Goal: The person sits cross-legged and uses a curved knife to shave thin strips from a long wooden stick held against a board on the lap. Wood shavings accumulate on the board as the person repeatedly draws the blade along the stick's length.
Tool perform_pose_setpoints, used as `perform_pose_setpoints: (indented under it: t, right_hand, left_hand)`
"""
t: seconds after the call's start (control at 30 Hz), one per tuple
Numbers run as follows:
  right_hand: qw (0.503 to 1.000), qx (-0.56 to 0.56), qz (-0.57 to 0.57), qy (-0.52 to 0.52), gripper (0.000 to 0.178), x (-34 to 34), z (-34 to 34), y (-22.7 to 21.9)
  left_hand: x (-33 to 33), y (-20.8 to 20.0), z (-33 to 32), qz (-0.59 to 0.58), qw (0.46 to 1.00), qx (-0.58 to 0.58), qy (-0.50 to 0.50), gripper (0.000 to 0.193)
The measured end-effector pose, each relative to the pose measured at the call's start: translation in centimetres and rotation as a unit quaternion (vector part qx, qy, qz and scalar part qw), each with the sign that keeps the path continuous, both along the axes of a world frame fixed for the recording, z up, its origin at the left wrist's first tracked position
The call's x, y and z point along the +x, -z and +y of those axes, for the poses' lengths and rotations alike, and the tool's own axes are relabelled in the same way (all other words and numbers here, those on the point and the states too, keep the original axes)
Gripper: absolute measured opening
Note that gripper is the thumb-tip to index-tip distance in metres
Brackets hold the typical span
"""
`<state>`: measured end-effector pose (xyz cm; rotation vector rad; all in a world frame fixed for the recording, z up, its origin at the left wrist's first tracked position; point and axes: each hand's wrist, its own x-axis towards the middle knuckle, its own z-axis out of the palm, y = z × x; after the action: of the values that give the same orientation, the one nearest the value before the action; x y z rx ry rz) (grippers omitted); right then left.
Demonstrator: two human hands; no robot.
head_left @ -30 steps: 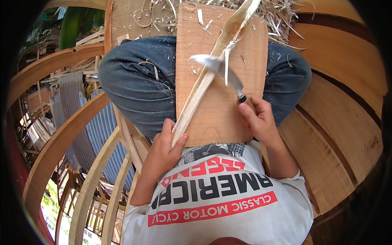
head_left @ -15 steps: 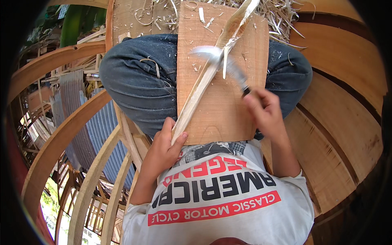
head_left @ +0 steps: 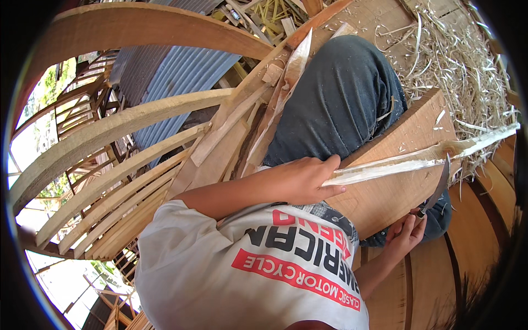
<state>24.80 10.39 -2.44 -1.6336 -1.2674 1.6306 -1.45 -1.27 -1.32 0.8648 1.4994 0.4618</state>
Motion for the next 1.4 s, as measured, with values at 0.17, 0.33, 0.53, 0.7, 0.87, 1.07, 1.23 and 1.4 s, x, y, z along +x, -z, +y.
perform_pose_setpoints:
  t: [0.17, 0.33, 0.53, 0.7, 0.87, 1.07, 1.23, 1.4]
  right_hand:
    - [0.972, 0.031, 0.009, -0.233, 0.014, 1.4, -0.3, 0.3]
    - [0.998, 0.000, -0.037, -0.043, 0.014, -0.1, 0.9, 0.6]
    - [0.983, -0.039, -0.016, -0.180, 0.022, 0.6, -0.4, 1.0]
    - [0.980, 0.039, -0.054, -0.186, 0.023, -0.3, -1.0, 2.0]
    - [0.987, 0.035, -0.050, -0.148, 0.024, 0.5, 0.7, 1.5]
    - [0.984, 0.095, -0.129, -0.072, 0.026, 1.0, 0.6, 1.9]
    - [0.935, 0.143, -0.189, -0.262, 0.025, 0.0, 0.0, 0.4]
    - [0.956, 0.204, -0.185, -0.101, 0.020, -0.4, 1.7, 2.3]
  left_hand:
    - [0.0, 1.0, -0.1, -0.013, 1.000, 0.016, 0.006, 0.042]
    - [0.2, 0.8, -0.1, 0.014, 0.999, 0.036, 0.010, 0.043]
    - [0.2, 0.6, -0.2, 0.009, 0.999, 0.042, 0.004, 0.043]
    - [-0.1, 0.6, 0.1, 0.006, 0.999, 0.043, 0.007, 0.042]
    - [-0.2, 0.1, 1.0, 0.018, 0.999, 0.018, 0.021, 0.041]
    - [-0.1, -0.2, 0.1, 0.007, 1.000, -0.004, 0.015, 0.041]
    - [-0.4, 0.4, 0.0, 0.005, 0.999, 0.027, 0.017, 0.042]
    - [-0.7, -0.9, 1.7, 0.021, 0.999, -0.027, 0.037, 0.041]
